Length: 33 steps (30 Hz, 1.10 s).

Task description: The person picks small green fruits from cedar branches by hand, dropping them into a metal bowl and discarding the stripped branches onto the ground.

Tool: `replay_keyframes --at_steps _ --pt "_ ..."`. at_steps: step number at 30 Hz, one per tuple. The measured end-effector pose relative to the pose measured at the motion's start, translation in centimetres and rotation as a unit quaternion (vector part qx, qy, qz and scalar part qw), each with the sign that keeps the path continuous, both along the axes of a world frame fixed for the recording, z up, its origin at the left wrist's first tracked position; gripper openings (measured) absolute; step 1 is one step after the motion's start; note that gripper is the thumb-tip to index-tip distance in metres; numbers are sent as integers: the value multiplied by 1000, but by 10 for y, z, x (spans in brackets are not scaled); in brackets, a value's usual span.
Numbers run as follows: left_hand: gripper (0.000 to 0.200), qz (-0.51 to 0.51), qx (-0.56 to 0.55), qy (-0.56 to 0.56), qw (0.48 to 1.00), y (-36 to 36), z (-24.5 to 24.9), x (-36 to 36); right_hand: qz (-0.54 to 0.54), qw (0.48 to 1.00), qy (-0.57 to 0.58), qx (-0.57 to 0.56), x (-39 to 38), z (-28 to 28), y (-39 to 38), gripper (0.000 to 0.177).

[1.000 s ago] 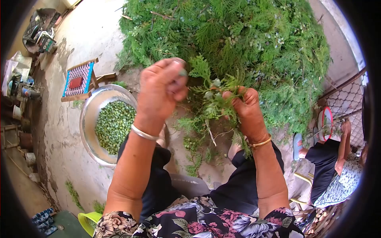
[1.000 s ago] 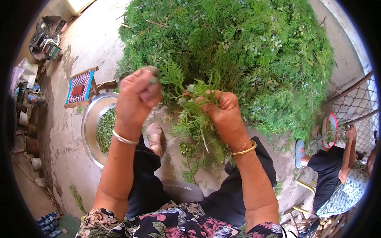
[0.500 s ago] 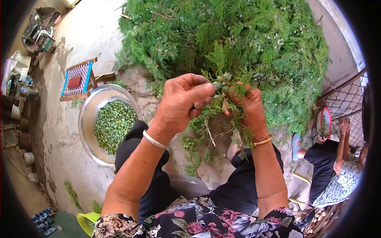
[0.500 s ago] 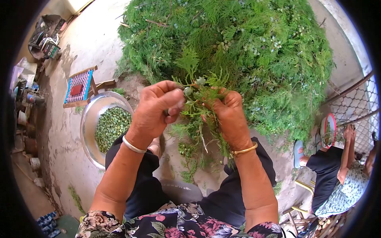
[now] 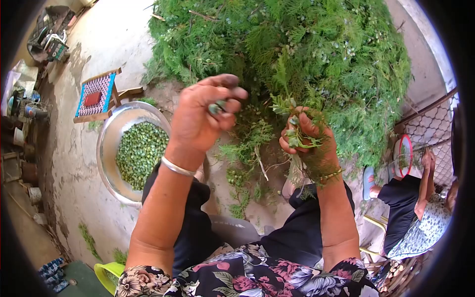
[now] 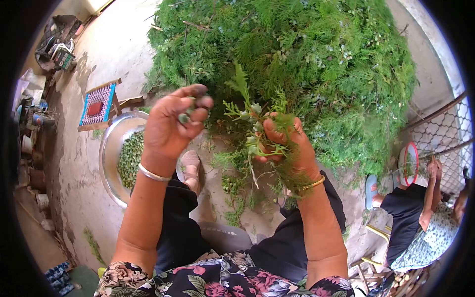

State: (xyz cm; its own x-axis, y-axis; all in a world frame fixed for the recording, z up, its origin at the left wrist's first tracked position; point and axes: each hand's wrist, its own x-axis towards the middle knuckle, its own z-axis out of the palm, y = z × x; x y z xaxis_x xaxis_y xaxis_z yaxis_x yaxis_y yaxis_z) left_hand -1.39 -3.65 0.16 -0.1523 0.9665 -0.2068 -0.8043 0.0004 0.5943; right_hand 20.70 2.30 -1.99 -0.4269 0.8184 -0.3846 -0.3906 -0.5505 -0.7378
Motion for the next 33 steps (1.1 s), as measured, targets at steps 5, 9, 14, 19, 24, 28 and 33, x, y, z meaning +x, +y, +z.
replay_keyframes --at_steps 5,9,14,19,24,28,33 --pt "23 -64 -41 110 991 -2 -5 36 82 996 30 36 -4 6 -3 23" --pt "24 -95 -5 112 989 -3 -8 46 124 985 124 -4 -6 0 -1 26" --pt "23 -63 13 112 992 -1 -19 48 116 993 19 13 -12 11 -8 24" --pt "15 -38 -20 107 993 0 -17 45 114 993 19 1 -15 10 -9 20" --pt "16 -14 -1 115 993 1 -17 46 128 992 21 6 -20 18 -12 22" --pt "17 -29 9 88 996 -1 -19 43 156 986 61 8 -18 8 -11 23" --pt "17 -19 -21 101 994 -1 -13 47 181 983 29 6 -23 13 -12 24"
